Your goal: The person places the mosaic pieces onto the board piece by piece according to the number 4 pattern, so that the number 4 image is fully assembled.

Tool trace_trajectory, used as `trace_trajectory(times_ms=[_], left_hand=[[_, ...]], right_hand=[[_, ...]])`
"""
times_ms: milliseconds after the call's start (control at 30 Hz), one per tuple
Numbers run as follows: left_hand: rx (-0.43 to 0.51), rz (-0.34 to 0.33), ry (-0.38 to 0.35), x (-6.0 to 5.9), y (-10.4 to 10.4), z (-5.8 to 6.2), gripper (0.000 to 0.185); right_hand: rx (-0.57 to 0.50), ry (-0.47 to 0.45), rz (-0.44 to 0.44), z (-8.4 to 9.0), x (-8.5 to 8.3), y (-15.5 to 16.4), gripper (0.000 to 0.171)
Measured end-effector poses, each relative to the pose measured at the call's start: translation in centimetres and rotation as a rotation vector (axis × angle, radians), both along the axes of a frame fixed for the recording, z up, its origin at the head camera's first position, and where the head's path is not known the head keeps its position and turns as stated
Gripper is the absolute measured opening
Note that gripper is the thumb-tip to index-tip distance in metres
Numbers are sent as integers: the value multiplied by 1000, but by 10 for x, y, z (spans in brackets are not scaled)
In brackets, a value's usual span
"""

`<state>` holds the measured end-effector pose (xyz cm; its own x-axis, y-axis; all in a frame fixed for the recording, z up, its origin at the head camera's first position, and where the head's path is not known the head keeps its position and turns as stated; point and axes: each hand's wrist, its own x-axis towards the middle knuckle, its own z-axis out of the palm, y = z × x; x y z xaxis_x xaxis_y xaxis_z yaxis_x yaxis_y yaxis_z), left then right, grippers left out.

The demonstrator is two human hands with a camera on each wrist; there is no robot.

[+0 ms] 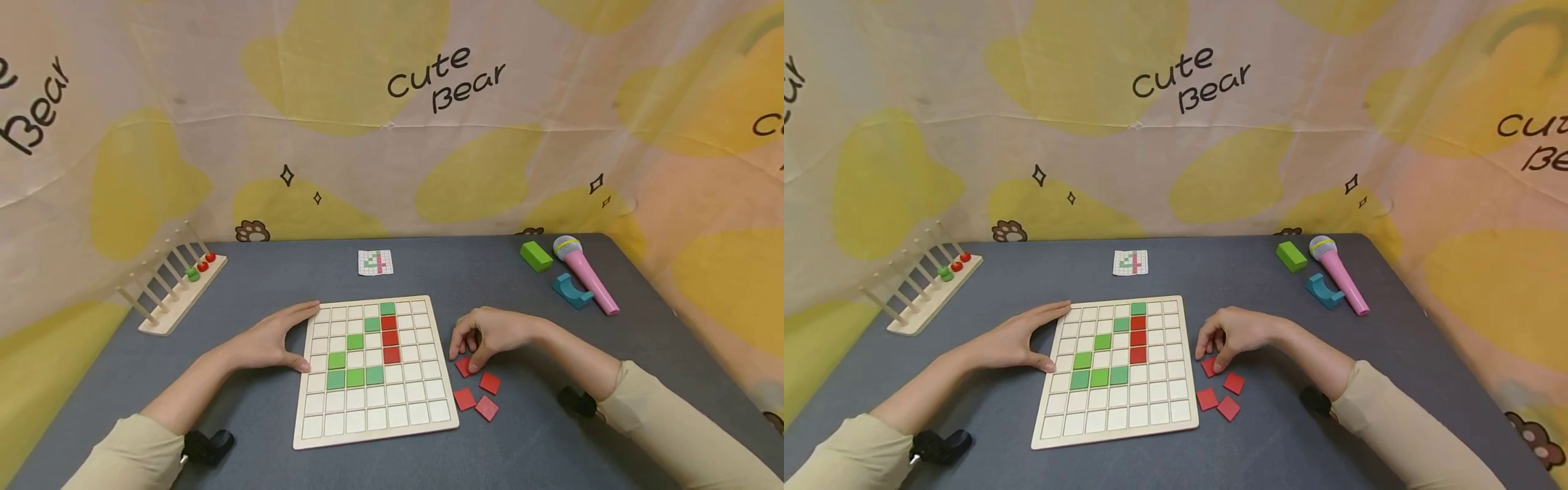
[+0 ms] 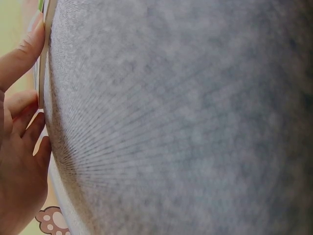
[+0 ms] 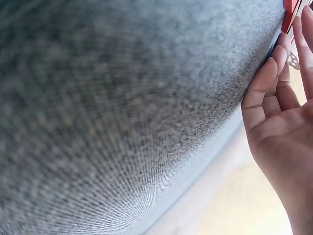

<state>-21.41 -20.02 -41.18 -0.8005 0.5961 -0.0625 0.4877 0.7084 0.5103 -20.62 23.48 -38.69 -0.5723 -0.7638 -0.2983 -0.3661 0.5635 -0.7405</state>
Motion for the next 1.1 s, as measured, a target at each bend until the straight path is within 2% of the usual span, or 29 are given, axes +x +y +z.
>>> trace_trajectory(times_ms=[533, 733, 1100], left_hand=[[-8, 9, -9, 1, 0, 1, 112], [1, 10, -15, 0, 1, 2, 111], [-1, 6, -16, 1, 1, 2, 111]], right_hand=[[23, 84, 17, -1, 2, -5, 27], [23, 91, -15, 2, 1, -6, 26], [-8, 137, -76, 10, -1, -11, 10]])
